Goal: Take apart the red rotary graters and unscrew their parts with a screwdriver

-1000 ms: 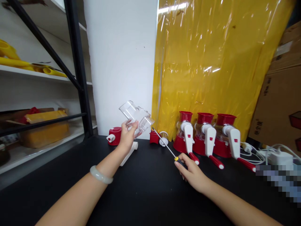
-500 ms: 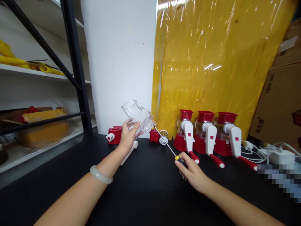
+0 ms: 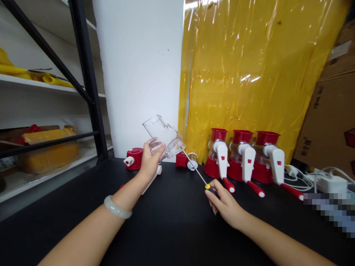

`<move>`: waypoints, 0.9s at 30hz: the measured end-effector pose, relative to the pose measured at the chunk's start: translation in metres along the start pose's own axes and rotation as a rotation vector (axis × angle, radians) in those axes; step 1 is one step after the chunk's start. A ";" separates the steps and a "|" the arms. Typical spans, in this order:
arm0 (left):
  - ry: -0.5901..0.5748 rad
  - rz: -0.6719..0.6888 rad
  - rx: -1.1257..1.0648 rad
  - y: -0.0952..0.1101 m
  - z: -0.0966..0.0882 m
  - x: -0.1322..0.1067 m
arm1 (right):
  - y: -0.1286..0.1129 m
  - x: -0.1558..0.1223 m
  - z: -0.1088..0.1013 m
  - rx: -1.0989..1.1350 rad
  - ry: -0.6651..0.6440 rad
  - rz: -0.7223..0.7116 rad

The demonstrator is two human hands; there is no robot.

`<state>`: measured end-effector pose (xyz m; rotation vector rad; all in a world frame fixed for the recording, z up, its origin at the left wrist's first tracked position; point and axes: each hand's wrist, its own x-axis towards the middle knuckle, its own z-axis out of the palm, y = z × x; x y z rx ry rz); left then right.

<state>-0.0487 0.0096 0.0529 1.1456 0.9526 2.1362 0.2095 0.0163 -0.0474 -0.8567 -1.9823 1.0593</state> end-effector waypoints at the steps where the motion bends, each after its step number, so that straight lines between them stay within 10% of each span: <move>1: -0.003 0.000 0.000 0.000 0.000 0.000 | 0.000 0.000 0.000 0.003 -0.004 0.012; 27: -0.015 0.026 0.009 0.001 -0.001 0.001 | -0.002 -0.003 0.001 0.086 0.013 -0.048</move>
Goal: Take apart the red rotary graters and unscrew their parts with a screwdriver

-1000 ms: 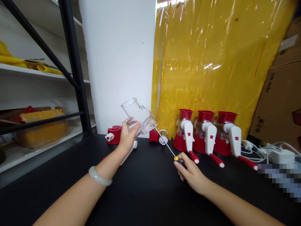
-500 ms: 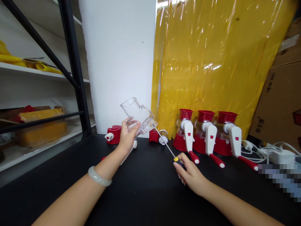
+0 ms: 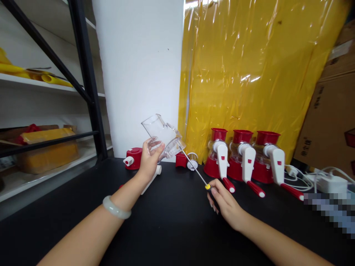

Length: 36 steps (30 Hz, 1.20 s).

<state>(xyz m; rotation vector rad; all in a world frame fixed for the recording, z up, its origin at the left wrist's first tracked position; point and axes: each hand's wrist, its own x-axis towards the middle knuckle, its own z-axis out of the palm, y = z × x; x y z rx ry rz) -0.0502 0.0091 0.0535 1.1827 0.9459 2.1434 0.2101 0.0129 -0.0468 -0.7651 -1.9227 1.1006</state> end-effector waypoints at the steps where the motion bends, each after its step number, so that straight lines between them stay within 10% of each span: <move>1: 0.002 0.000 -0.004 0.000 0.000 0.000 | 0.000 0.000 0.000 -0.021 0.006 -0.012; 11: -0.038 0.045 0.032 0.012 0.000 0.009 | 0.003 0.005 0.005 -0.047 0.071 -0.043; 22: -0.373 0.353 0.320 0.071 0.057 0.059 | -0.014 0.039 0.008 0.116 0.091 -0.108; 36: -0.455 0.468 0.420 0.063 0.057 0.064 | -0.006 0.051 0.026 0.004 0.195 -0.070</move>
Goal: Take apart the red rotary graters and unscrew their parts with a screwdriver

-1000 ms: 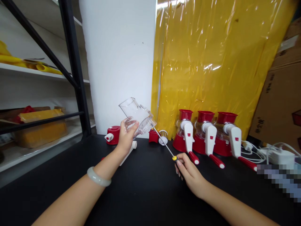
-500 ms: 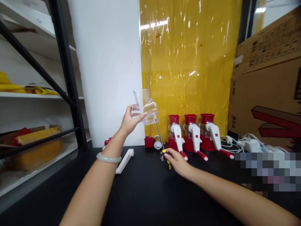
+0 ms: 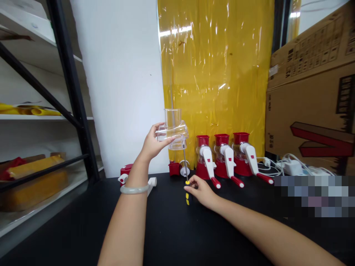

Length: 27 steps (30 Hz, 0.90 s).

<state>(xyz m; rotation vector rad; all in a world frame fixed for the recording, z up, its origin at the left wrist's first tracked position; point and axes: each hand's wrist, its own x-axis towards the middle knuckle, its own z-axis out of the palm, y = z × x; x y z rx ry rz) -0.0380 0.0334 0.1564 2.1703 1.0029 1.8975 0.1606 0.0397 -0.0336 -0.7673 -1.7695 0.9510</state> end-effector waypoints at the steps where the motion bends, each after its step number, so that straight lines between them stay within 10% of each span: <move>1: -0.012 0.006 0.008 0.001 0.000 -0.001 | 0.000 -0.001 0.000 -0.013 -0.002 0.007; 15: -0.034 0.019 0.004 0.012 0.008 -0.004 | 0.006 -0.016 -0.010 0.140 -0.201 -0.084; 27: -0.031 0.006 0.025 0.012 0.007 -0.005 | 0.010 -0.016 -0.011 -0.022 -0.079 -0.147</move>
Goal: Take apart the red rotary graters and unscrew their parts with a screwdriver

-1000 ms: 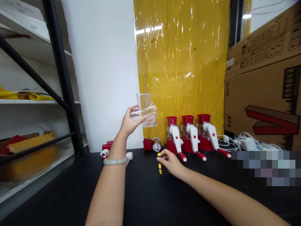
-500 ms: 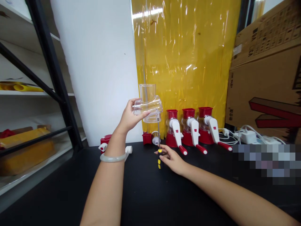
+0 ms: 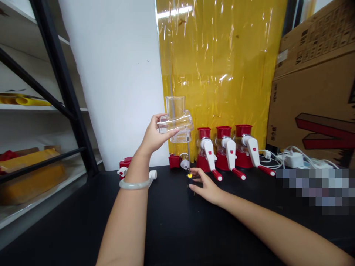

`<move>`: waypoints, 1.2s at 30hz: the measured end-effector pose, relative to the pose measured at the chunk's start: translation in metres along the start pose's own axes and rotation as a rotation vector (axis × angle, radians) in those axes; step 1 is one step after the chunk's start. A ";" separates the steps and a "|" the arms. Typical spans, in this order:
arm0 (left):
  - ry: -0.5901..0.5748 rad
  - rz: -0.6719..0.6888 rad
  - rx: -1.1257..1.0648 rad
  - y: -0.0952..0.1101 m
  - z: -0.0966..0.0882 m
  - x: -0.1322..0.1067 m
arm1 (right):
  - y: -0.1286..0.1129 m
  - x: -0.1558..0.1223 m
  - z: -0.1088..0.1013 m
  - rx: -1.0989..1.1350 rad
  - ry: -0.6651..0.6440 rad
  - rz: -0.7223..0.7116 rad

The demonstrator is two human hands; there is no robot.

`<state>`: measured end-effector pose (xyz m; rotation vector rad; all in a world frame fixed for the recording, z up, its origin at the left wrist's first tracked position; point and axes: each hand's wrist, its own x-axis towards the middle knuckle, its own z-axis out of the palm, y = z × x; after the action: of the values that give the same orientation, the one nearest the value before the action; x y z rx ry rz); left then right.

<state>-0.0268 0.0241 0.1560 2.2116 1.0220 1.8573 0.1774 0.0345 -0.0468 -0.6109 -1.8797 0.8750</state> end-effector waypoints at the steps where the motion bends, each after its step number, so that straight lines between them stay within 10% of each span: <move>1: 0.002 -0.002 0.003 0.000 0.000 0.000 | 0.000 0.000 -0.001 0.034 -0.035 -0.021; 36: 0.000 0.006 -0.017 -0.003 0.001 0.002 | -0.003 0.000 -0.003 -0.005 0.032 -0.068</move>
<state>-0.0272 0.0282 0.1558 2.2072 0.9979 1.8618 0.1802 0.0335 -0.0432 -0.5574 -1.8632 0.8120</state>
